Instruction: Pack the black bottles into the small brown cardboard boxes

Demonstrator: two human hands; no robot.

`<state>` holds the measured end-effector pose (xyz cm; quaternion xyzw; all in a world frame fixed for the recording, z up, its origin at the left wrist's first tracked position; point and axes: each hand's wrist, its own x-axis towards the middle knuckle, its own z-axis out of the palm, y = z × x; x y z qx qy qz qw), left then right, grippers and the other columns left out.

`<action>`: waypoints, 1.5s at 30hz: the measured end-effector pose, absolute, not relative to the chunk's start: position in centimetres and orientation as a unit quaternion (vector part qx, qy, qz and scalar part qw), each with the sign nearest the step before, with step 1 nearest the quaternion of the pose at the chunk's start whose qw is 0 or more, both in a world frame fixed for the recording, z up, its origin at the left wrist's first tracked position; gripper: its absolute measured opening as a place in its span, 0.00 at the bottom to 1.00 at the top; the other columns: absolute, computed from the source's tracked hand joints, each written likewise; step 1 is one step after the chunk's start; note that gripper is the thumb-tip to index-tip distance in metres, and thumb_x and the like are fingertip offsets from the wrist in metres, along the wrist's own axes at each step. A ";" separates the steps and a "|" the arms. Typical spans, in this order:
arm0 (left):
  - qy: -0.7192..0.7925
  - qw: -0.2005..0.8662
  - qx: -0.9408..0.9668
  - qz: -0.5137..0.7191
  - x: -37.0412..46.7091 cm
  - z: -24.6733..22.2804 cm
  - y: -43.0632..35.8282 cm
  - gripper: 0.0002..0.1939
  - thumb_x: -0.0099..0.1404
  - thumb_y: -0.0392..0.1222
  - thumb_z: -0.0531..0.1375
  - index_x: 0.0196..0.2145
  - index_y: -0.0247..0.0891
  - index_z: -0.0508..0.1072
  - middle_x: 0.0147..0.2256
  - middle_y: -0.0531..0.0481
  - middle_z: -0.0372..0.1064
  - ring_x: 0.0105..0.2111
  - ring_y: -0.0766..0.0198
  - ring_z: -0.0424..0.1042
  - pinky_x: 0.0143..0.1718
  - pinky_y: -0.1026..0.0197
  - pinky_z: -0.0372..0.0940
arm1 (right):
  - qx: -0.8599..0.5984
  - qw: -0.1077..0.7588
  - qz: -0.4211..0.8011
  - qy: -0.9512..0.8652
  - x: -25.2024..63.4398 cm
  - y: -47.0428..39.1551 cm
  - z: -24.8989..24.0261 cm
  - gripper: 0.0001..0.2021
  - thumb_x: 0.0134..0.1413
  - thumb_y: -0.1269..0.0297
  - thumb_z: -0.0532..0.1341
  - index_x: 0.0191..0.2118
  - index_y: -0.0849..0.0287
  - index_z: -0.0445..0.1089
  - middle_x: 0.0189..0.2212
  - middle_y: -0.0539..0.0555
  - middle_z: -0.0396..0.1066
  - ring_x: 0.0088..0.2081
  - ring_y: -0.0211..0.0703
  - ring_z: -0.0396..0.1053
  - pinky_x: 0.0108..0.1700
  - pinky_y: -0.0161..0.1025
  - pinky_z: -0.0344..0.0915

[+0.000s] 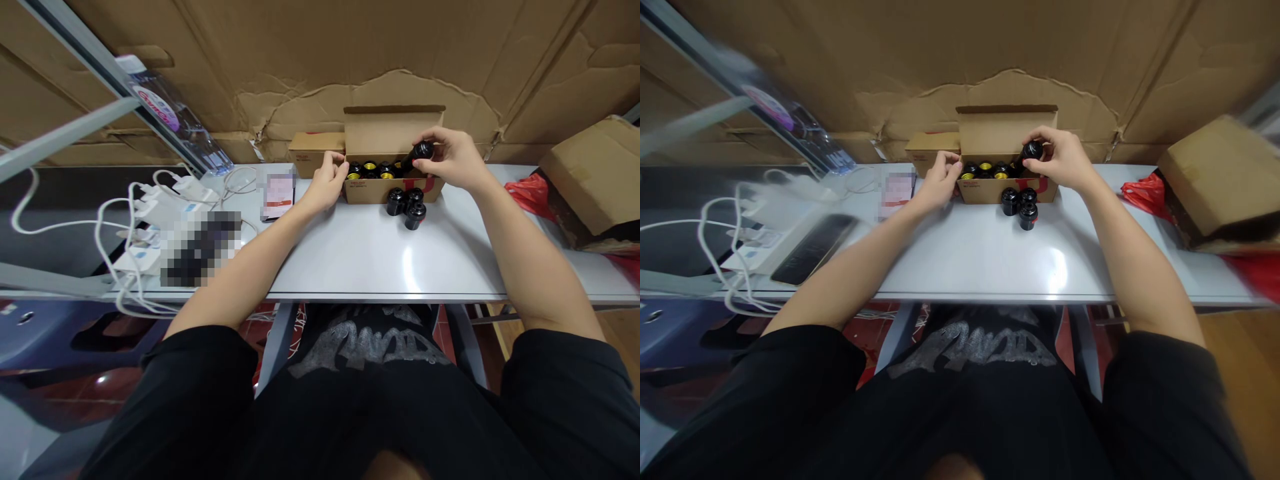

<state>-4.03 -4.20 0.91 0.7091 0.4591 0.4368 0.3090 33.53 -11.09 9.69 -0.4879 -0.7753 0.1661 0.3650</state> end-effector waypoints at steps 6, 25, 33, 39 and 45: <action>0.457 0.310 0.704 0.447 -4.1 0.5 -3.9 0.43 0.78 0.92 0.64 0.60 0.49 0.78 0.34 0.53 0.75 0.31 0.56 0.80 0.57 0.43 0.86 | -0.511 0.369 0.126 -0.766 33.4 -11.3 10.0 0.23 0.61 0.45 0.83 0.59 0.44 0.92 0.51 0.58 0.92 0.54 0.77 0.87 0.61 0.74 0.87; 0.461 0.324 0.692 0.452 -3.7 0.7 -4.2 0.35 0.82 0.85 0.67 0.59 0.51 0.76 0.34 0.53 0.71 0.34 0.53 0.79 0.57 0.43 0.81 | -0.471 0.315 0.164 -0.808 33.2 -11.3 9.1 0.27 0.63 0.35 0.83 0.58 0.46 0.90 0.44 0.58 0.89 0.47 0.69 0.86 0.55 0.68 0.87; 0.463 0.312 0.701 0.444 -3.7 0.9 -4.3 0.32 0.85 0.81 0.67 0.59 0.50 0.76 0.34 0.54 0.72 0.34 0.54 0.79 0.61 0.39 0.84 | -0.471 0.284 0.117 -0.827 32.6 -11.4 9.3 0.24 0.70 0.37 0.77 0.61 0.44 0.96 0.54 0.61 0.93 0.51 0.73 0.89 0.60 0.68 0.84; 0.460 0.317 0.698 0.448 -3.6 1.0 -4.5 0.27 0.87 0.76 0.67 0.58 0.50 0.76 0.33 0.54 0.73 0.35 0.52 0.81 0.65 0.35 0.85 | -0.484 0.269 0.108 -0.826 32.5 -11.5 9.3 0.20 0.74 0.41 0.75 0.60 0.43 0.96 0.51 0.59 0.94 0.51 0.73 0.89 0.62 0.68 0.84; 0.454 0.303 0.708 0.448 -3.8 0.5 -4.1 0.26 0.89 0.74 0.65 0.61 0.48 0.77 0.35 0.53 0.73 0.36 0.51 0.82 0.64 0.37 0.83 | -0.533 0.221 0.060 -0.814 31.8 -12.1 9.7 0.20 0.78 0.49 0.68 0.60 0.47 0.95 0.49 0.58 0.95 0.50 0.73 0.91 0.63 0.66 0.83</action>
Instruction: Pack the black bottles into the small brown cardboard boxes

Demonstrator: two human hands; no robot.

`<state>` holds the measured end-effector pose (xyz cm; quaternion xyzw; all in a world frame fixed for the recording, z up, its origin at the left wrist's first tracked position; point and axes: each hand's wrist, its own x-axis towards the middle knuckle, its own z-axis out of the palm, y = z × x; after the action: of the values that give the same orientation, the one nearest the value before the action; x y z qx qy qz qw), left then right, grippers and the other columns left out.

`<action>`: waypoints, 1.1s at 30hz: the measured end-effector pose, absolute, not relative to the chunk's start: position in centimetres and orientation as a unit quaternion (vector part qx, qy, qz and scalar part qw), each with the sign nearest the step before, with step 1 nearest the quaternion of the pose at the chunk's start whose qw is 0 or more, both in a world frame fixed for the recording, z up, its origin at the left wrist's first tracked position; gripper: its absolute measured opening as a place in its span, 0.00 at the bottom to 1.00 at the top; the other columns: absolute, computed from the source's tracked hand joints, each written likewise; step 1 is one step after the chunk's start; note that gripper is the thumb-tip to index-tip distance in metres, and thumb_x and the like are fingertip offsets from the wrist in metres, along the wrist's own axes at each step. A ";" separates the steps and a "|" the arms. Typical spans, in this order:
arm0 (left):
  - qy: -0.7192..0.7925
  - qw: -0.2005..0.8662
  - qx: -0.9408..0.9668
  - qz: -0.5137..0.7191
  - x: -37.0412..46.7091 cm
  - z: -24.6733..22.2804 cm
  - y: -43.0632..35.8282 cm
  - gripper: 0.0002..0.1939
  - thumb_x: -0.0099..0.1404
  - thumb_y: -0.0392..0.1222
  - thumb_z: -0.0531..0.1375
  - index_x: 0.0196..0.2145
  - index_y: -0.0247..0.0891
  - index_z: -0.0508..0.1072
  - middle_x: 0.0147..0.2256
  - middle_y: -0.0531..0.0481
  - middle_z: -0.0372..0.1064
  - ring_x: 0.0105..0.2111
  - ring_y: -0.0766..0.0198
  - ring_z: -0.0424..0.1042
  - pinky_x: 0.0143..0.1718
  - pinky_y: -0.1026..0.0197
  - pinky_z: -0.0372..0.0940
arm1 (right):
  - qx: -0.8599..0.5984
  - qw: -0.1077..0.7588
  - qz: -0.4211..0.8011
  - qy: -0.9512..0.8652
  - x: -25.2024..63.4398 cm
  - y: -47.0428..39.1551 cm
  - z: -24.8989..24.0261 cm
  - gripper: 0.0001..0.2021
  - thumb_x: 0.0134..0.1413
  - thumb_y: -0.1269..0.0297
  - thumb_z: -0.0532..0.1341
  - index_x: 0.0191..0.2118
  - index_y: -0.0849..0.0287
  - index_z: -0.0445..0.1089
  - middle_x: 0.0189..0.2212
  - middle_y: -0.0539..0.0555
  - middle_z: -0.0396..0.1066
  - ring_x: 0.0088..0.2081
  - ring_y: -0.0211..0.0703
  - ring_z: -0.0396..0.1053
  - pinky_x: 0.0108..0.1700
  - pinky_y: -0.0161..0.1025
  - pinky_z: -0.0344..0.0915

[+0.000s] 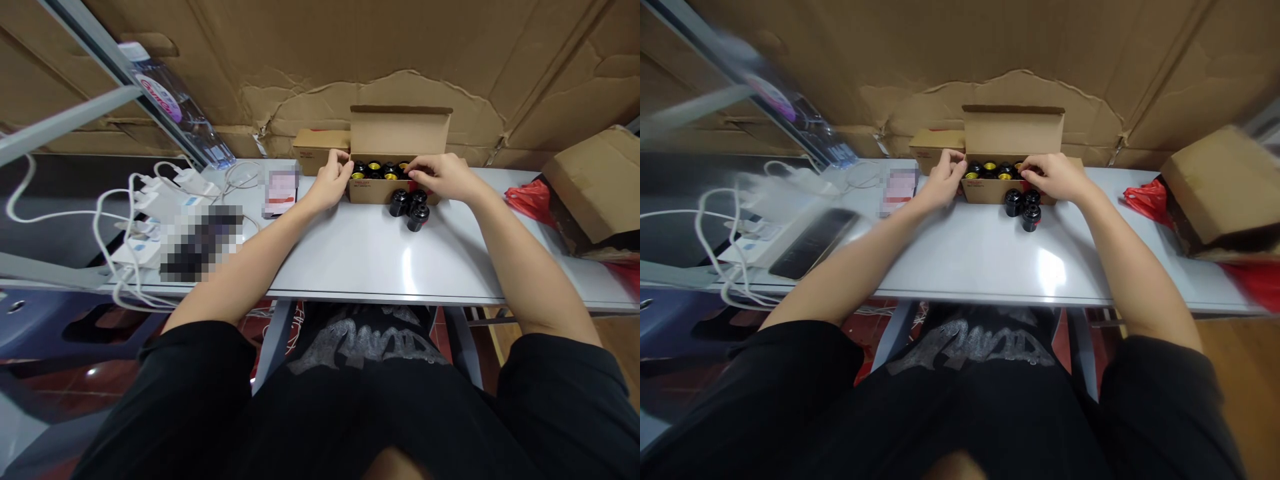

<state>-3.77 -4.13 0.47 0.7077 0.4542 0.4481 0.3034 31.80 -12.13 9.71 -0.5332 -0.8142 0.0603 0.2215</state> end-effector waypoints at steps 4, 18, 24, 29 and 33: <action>0.448 0.298 0.712 0.451 -3.9 0.1 -3.8 0.29 0.88 0.77 0.64 0.61 0.49 0.77 0.34 0.53 0.72 0.34 0.52 0.80 0.61 0.39 0.83 | -0.543 0.216 0.048 -0.810 31.4 -12.6 9.9 0.22 0.78 0.50 0.66 0.63 0.51 0.93 0.52 0.61 0.95 0.54 0.74 0.91 0.63 0.66 0.84; 0.454 0.297 0.713 0.445 -3.9 0.2 -3.6 0.40 0.82 0.87 0.64 0.63 0.48 0.77 0.36 0.52 0.74 0.36 0.52 0.83 0.64 0.35 0.83 | -0.384 0.090 -0.101 -0.913 27.7 -16.8 11.2 0.11 0.84 0.57 0.68 0.54 0.54 0.88 0.51 0.68 0.86 0.57 0.73 0.79 0.62 0.63 0.74; 0.449 0.286 0.720 0.445 -3.8 0.0 -3.5 0.37 0.86 0.85 0.61 0.62 0.48 0.76 0.35 0.53 0.74 0.35 0.52 0.82 0.64 0.37 0.84 | -0.331 0.065 -0.095 -0.937 25.7 -18.5 10.6 0.13 0.87 0.62 0.67 0.65 0.58 0.85 0.59 0.69 0.86 0.56 0.66 0.82 0.62 0.58 0.72; 0.435 0.283 0.732 0.442 -4.0 0.2 -3.6 0.37 0.85 0.86 0.61 0.61 0.48 0.75 0.34 0.53 0.74 0.36 0.52 0.81 0.64 0.38 0.83 | -0.377 0.079 -0.154 -0.910 24.6 -19.7 10.5 0.21 0.92 0.45 0.67 0.65 0.58 0.86 0.51 0.69 0.89 0.55 0.75 0.82 0.65 0.66 0.69; 0.437 0.291 0.725 0.446 -4.0 0.3 -3.6 0.35 0.85 0.84 0.63 0.60 0.49 0.75 0.34 0.54 0.74 0.35 0.53 0.81 0.62 0.41 0.82 | -0.360 0.051 -0.173 -0.915 23.6 -20.1 9.5 0.20 0.92 0.45 0.66 0.60 0.57 0.86 0.44 0.66 0.89 0.51 0.72 0.82 0.64 0.64 0.67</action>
<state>-4.01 -3.61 0.27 0.7250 0.4374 0.4456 0.2906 23.59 -20.10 9.55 -0.3602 -0.9152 -0.1733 0.0508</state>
